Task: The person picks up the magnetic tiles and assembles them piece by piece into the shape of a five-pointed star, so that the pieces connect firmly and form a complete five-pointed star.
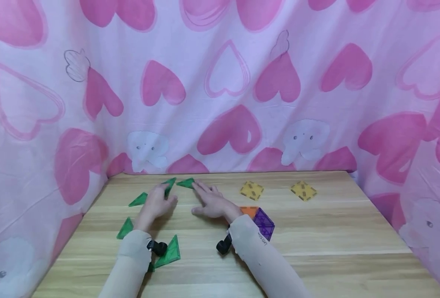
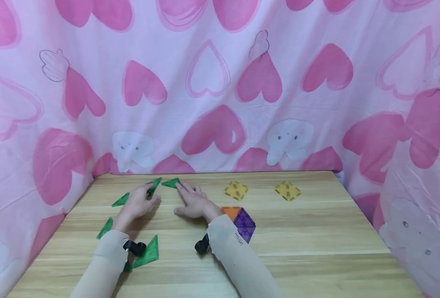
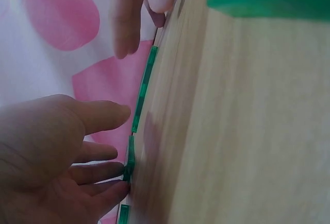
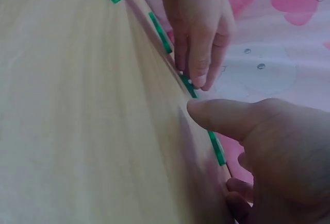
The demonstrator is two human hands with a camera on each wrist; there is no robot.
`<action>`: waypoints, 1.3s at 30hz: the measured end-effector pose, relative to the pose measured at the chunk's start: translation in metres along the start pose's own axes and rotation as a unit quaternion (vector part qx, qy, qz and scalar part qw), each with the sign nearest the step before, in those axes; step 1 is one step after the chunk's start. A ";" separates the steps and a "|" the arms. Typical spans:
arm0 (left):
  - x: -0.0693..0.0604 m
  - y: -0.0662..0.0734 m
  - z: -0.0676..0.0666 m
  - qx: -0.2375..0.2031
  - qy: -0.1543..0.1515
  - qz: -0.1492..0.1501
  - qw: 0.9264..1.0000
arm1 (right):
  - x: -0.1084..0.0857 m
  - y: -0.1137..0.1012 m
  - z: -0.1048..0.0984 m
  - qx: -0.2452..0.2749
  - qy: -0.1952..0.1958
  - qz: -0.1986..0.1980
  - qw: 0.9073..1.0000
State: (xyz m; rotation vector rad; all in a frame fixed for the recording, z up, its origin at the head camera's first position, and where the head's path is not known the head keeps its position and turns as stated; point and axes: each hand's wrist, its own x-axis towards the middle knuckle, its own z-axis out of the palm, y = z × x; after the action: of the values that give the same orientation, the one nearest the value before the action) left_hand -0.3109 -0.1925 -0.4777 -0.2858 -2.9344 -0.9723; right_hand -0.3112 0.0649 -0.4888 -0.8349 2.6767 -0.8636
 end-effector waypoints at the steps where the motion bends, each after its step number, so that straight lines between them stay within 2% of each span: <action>1: -0.001 0.001 0.000 0.001 0.001 0.000 1.000 | 0.001 -0.001 0.000 -0.004 0.001 0.001 1.000; 8: -0.001 0.005 -0.003 0.026 0.013 0.023 0.999 | 0.005 -0.003 0.000 -0.026 0.028 0.023 0.999; 12: -0.001 0.006 -0.001 0.018 0.009 0.014 1.000 | 0.005 -0.002 0.000 0.002 0.070 0.037 0.997; 17: -0.002 0.007 0.001 0.008 0.019 0.011 1.000 | 0.003 0.000 0.000 0.042 0.131 0.075 0.988; 21: -0.004 0.007 0.003 -0.003 0.015 -0.002 1.000 | 0.000 -0.001 0.002 0.058 0.149 0.104 0.982; 24: -0.005 0.007 0.006 -0.006 0.008 -0.003 1.000 | -0.001 -0.001 0.004 0.057 0.158 0.112 0.979; 28: -0.004 0.009 0.012 -0.004 0.005 0.021 1.000 | -0.002 -0.001 0.006 0.069 0.169 0.115 0.976; 32: -0.001 0.019 0.018 -0.007 0.004 0.041 0.999 | -0.002 0.000 0.007 0.090 0.175 0.114 0.974; 33: 0.004 0.009 0.023 -0.015 0.009 0.062 0.998 | -0.002 0.000 0.007 0.092 0.176 0.114 0.974; 34: 0.005 0.012 0.025 -0.016 0.009 0.068 0.997 | -0.002 0.000 0.006 0.093 0.176 0.114 0.973; 39: 0.005 0.017 0.030 -0.015 0.005 0.082 0.996 | -0.003 0.001 0.005 0.094 0.172 0.119 0.973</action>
State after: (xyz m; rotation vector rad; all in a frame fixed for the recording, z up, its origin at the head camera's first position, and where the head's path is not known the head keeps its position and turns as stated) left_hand -0.3116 -0.1604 -0.4909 -0.5126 -2.8333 -0.9928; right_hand -0.3080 0.0649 -0.4937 -0.3351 2.8377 -1.2725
